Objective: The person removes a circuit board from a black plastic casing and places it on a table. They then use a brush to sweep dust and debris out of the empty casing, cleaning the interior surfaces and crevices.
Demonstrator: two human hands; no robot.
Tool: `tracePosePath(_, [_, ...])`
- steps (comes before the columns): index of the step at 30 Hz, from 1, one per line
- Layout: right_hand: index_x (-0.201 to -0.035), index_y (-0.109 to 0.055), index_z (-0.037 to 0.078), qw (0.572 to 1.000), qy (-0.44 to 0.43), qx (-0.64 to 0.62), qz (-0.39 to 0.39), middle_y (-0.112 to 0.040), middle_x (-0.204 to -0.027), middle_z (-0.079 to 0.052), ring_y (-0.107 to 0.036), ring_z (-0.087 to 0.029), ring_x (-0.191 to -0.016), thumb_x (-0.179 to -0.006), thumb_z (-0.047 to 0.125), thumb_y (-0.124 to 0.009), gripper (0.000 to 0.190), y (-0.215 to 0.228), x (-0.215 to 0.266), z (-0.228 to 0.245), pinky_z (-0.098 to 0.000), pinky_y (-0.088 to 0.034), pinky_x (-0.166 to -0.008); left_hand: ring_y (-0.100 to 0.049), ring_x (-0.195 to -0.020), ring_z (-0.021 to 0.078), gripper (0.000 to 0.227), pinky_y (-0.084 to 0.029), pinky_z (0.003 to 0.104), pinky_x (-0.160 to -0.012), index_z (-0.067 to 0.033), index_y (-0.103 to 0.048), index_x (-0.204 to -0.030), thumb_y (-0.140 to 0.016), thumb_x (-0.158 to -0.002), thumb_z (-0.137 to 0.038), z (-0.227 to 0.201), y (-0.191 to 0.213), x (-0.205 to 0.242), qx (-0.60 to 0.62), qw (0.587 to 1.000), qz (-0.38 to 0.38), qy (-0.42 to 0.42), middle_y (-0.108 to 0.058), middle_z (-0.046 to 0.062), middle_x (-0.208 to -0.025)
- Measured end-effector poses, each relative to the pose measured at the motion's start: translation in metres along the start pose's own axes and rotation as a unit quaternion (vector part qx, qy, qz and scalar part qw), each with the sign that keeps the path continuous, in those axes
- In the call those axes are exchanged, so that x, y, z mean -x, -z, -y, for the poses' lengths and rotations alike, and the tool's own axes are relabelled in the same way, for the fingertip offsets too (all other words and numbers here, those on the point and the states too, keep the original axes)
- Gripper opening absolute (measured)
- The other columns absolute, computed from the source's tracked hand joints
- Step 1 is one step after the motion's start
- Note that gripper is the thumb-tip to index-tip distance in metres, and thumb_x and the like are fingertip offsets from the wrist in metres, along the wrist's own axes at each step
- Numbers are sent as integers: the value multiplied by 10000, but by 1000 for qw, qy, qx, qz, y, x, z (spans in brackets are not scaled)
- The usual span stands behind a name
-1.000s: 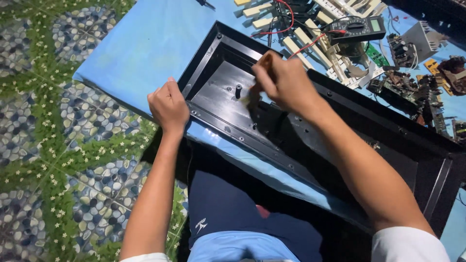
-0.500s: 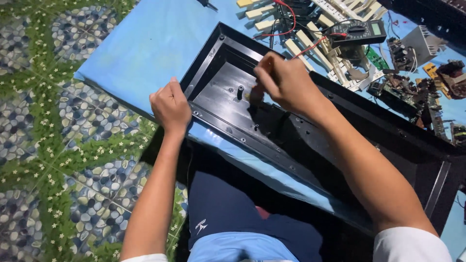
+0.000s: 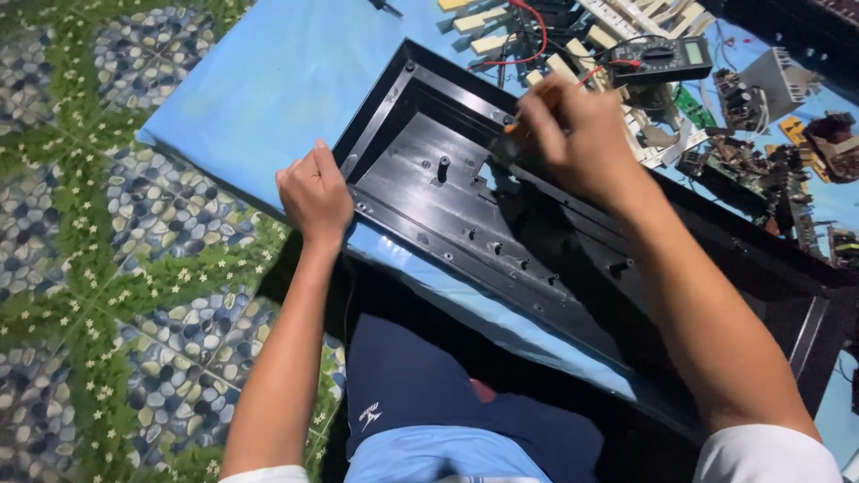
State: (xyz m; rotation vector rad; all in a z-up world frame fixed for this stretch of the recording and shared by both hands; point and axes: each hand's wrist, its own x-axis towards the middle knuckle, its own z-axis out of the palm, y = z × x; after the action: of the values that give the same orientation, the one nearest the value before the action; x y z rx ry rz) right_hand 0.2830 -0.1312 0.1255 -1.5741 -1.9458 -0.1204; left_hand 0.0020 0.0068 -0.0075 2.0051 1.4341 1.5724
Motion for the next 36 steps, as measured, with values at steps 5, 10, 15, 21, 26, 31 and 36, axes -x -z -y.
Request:
tracePosePath(5, [-1044, -699, 43, 999, 7, -13, 49, -711, -731, -160, -704, -402, -672, -1044, 144, -647, 114, 10, 5, 8, -475, -544, -674, -515, -452, 276, 585, -428, 366, -708, -131, -494, -519, -446, -1096, -212, 5, 0, 1, 1, 1000, 3, 5, -390, 55, -403])
tracePosePath(10, [-1034, -666, 36, 999, 13, -33, 41, -704, -728, -181, -690, -438, -699, -1049, 151, -643, 119, 8, 7, 13, -497, -538, -668, -528, -455, 286, 572, -438, 371, -713, -120, -512, -532, -451, -1095, -200, 1, 1, 0, 8, 1000, 1, -2, -409, 66, -410])
tracePosePath(15, [-1099, -684, 120, 1000, 22, -12, 12, -724, -780, -65, -711, -329, -717, -1090, 174, -671, 56, 11, 15, -17, -399, -552, -714, -520, -455, 277, 589, -442, 380, -713, -124, -509, -518, -443, -1097, -214, 4, 1, 0, -1, 1000, 3, 8, -419, 60, -411])
tracePosePath(21, [-956, -651, 128, 999, 45, -16, 14, -740, -807, -66, -700, -344, -684, -1067, 198, -667, 133, 19, 20, 3, -413, -539, -660, -479, -435, 204, 595, -438, 352, -727, -167, -511, -518, -425, -1105, -216, 4, -2, 0, -3, 1000, 14, 21, -408, -2, -407])
tracePosePath(26, [-1148, -660, 143, 999, 23, 28, 12, -704, -788, -61, -701, -337, -731, -1027, 144, -640, 122, 16, 29, -2, -424, -557, -723, -507, -439, 231, 586, -438, 355, -721, -145, -521, -519, -441, -1097, -204, 1, 1, 1, 10, 1000, 5, 7, -429, 25, -407])
tracePosePath(31, [-1114, -663, 185, 999, -17, 13, 29, -732, -774, -23, -704, -311, -705, -1075, 221, -586, 93, 29, 22, 19, -395, -566, -722, -551, -483, 345, 572, -446, 394, -701, -78, -517, -529, -485, -1088, -196, -7, 3, -1, 7, 1000, -10, -2, -416, 116, -415])
tracePosePath(36, [-1052, -643, 145, 998, -11, -5, 54, -739, -777, -93, -717, -373, -711, -959, 128, -604, 103, 15, 27, 24, -465, -565, -694, -506, -452, 232, 593, -448, 354, -737, -143, -526, -515, -441, -1097, -218, -1, -1, -1, 3, 1000, 19, 22, -436, 36, -409])
